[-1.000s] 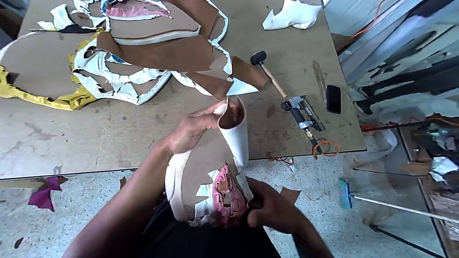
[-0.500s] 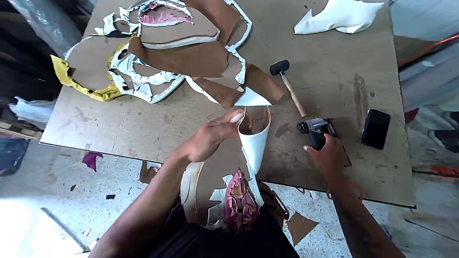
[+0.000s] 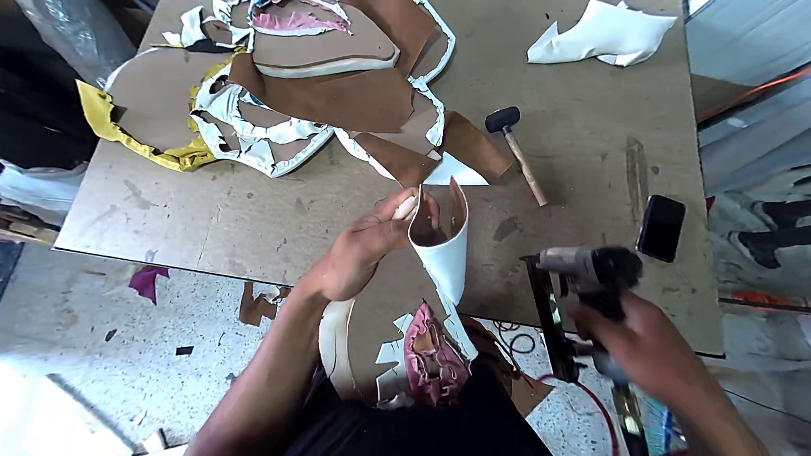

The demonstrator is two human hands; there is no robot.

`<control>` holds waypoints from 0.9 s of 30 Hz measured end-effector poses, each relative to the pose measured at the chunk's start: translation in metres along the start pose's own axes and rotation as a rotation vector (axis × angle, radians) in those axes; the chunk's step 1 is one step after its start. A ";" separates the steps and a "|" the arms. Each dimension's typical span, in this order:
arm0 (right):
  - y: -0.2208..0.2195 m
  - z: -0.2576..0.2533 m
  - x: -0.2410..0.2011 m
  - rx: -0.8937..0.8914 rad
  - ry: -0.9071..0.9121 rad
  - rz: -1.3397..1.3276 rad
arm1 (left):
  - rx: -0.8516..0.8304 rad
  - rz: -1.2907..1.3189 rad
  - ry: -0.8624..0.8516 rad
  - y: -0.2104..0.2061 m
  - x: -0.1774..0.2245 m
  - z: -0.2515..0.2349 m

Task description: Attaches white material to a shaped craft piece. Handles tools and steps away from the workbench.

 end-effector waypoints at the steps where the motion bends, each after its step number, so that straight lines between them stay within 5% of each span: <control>1: -0.003 0.033 -0.027 -0.002 0.130 -0.058 | 0.034 -0.019 0.006 0.000 0.005 0.008; 5: -0.013 0.115 -0.094 -0.229 0.358 -0.451 | 0.027 -0.059 -0.013 0.005 0.009 0.022; 12: -0.039 0.120 -0.139 -0.292 0.612 -0.118 | -0.013 -0.068 -0.046 0.011 0.015 0.026; 27: -0.045 0.116 -0.157 -0.219 0.601 -0.066 | -0.090 0.003 -0.075 0.025 0.003 0.000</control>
Point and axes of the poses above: each hand's wrist, its own z-axis away from the middle knuckle, its own y-axis out of the back of the hand, x = y × z, the point moved 1 cm from there along -z, towards the middle knuckle
